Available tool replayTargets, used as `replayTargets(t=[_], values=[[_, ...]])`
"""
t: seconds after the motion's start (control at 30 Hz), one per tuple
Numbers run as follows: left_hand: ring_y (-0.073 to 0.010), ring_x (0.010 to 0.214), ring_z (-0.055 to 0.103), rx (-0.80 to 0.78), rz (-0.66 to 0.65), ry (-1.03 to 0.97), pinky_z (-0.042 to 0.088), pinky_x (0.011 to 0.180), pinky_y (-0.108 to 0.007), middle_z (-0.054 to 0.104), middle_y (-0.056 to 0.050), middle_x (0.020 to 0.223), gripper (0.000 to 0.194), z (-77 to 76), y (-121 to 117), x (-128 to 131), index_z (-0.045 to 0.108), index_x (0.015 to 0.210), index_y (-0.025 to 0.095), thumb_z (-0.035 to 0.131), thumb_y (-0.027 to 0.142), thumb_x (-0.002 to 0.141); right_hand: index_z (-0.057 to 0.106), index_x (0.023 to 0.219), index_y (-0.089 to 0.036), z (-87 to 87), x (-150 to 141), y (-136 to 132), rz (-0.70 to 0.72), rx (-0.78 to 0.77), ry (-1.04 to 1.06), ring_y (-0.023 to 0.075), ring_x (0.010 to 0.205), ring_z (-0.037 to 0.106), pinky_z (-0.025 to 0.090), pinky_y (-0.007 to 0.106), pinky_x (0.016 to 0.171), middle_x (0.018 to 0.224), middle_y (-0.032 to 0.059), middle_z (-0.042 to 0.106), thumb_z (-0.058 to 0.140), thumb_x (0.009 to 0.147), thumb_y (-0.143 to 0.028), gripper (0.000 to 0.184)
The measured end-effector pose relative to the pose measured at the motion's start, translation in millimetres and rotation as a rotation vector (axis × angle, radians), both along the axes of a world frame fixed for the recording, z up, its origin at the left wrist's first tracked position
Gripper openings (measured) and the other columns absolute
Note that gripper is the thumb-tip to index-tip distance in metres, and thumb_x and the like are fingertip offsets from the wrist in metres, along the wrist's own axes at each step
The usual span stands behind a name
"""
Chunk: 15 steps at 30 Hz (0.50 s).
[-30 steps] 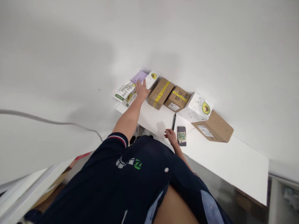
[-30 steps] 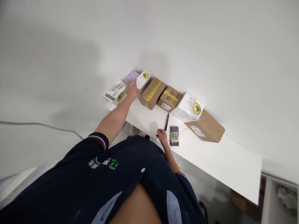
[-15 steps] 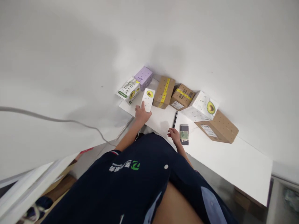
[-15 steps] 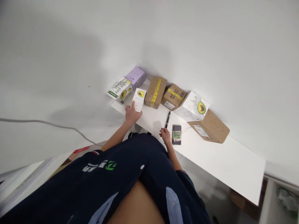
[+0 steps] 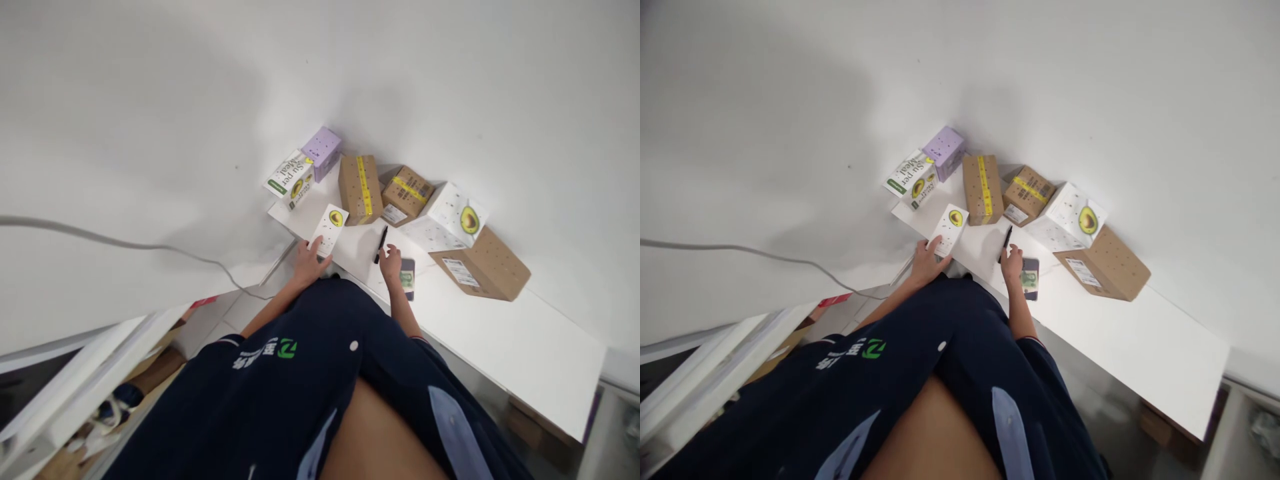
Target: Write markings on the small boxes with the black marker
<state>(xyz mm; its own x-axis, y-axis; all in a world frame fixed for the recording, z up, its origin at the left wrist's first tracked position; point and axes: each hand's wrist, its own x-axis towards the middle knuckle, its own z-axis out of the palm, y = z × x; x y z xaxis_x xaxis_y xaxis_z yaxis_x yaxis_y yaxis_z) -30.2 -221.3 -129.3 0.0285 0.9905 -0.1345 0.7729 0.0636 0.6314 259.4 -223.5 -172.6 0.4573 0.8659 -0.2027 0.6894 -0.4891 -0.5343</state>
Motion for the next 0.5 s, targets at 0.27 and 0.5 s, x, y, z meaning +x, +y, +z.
replayTargets(t=[0.27,0.5], values=[[-0.0383,0.113,0.058,-0.135,-0.049,0.054,0.048,0.102,-0.052,0.050,-0.018,0.124,0.085,4.2,-11,23,0.049,0.151,0.022,0.078,0.055,0.078,0.040,0.155,-0.010,-10.4,-20,16,0.054,-0.202,-0.016,0.0346,0.110,0.066,0.051,0.045,0.095,0.134,0.0256,0.055,0.049,0.090,-0.020,0.066],[-0.0323,0.112,0.060,-0.126,-0.091,-0.048,0.051,0.101,-0.047,0.050,-0.014,0.125,0.070,-4.9,-16,21,0.050,0.149,0.023,0.069,0.053,0.088,0.061,0.118,-0.009,-2.7,-21,-1,-0.313,-0.135,0.443,0.0246,0.075,0.067,0.056,0.037,0.072,0.079,0.0072,0.065,0.054,0.069,-0.018,0.050]])
